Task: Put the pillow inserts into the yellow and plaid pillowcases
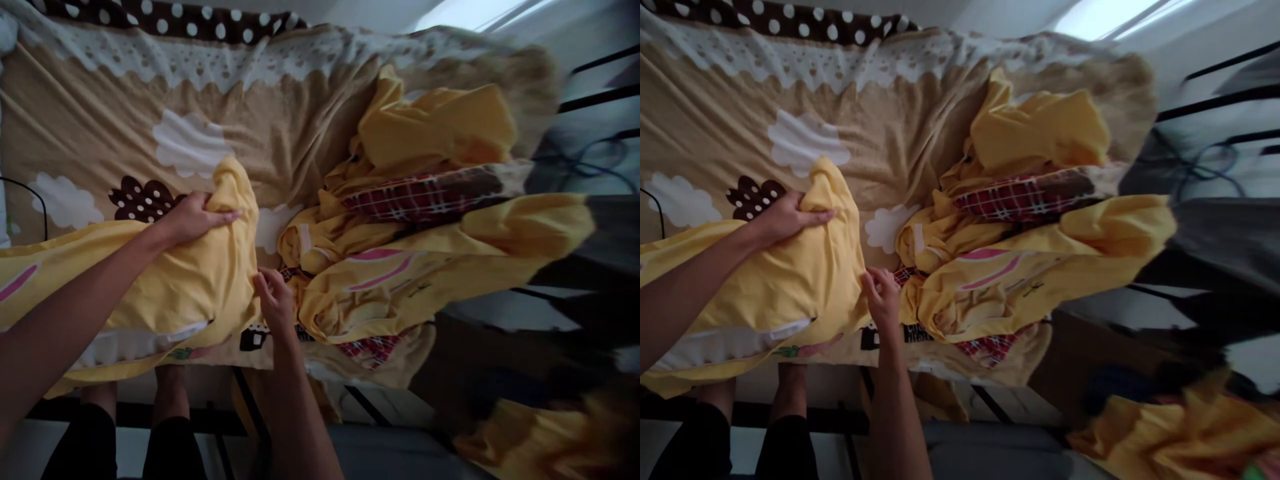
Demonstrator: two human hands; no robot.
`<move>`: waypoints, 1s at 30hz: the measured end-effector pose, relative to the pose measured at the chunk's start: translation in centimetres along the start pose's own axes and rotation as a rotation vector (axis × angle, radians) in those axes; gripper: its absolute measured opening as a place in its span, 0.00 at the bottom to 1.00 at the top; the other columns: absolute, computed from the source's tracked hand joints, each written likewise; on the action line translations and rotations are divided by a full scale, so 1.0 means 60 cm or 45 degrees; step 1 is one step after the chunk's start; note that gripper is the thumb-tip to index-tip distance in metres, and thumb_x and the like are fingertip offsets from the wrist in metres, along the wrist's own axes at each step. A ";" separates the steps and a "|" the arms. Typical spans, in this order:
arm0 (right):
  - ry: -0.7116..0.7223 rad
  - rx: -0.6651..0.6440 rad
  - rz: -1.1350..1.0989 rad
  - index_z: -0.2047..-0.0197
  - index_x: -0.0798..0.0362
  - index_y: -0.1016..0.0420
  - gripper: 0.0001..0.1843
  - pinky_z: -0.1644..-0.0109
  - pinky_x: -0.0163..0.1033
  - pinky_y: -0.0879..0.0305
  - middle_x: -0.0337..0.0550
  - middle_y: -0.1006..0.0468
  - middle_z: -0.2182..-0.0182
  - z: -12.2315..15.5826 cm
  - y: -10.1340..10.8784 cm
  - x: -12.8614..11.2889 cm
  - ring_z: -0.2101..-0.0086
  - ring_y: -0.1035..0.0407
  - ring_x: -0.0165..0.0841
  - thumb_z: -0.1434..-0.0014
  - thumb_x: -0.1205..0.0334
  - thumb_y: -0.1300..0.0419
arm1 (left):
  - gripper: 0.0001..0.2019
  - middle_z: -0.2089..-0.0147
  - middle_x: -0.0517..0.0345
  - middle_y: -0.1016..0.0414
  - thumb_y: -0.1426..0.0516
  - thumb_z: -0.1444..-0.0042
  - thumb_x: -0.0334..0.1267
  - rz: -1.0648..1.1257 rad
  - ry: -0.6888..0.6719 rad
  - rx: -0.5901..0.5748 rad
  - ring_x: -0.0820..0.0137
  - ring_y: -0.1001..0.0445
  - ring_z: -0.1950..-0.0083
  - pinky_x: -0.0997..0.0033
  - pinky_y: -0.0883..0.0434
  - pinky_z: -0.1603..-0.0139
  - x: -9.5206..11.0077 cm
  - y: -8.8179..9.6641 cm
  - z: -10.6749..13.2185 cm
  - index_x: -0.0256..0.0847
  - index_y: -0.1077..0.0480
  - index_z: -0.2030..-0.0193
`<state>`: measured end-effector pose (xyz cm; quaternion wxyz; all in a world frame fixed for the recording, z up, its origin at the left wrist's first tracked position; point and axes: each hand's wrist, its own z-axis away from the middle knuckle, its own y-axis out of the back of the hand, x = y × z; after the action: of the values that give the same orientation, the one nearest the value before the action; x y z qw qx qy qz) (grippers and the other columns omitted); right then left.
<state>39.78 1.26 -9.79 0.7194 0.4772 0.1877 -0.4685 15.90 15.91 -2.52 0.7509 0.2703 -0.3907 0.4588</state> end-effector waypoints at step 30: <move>1.170 -0.950 0.885 0.61 0.52 0.28 0.13 0.49 0.45 0.49 0.43 0.21 0.65 0.100 -0.055 -0.161 0.58 0.31 0.38 0.37 0.50 0.39 | 0.13 0.61 0.53 0.23 0.53 0.32 0.35 -0.955 -0.355 0.100 0.67 0.25 0.58 0.66 0.28 0.54 -0.216 0.012 0.307 0.40 0.27 0.58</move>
<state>31.14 0.49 -1.71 0.7916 0.3803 0.4587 0.1355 5.47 -4.05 -3.20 0.7951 0.4824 -0.3451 0.1264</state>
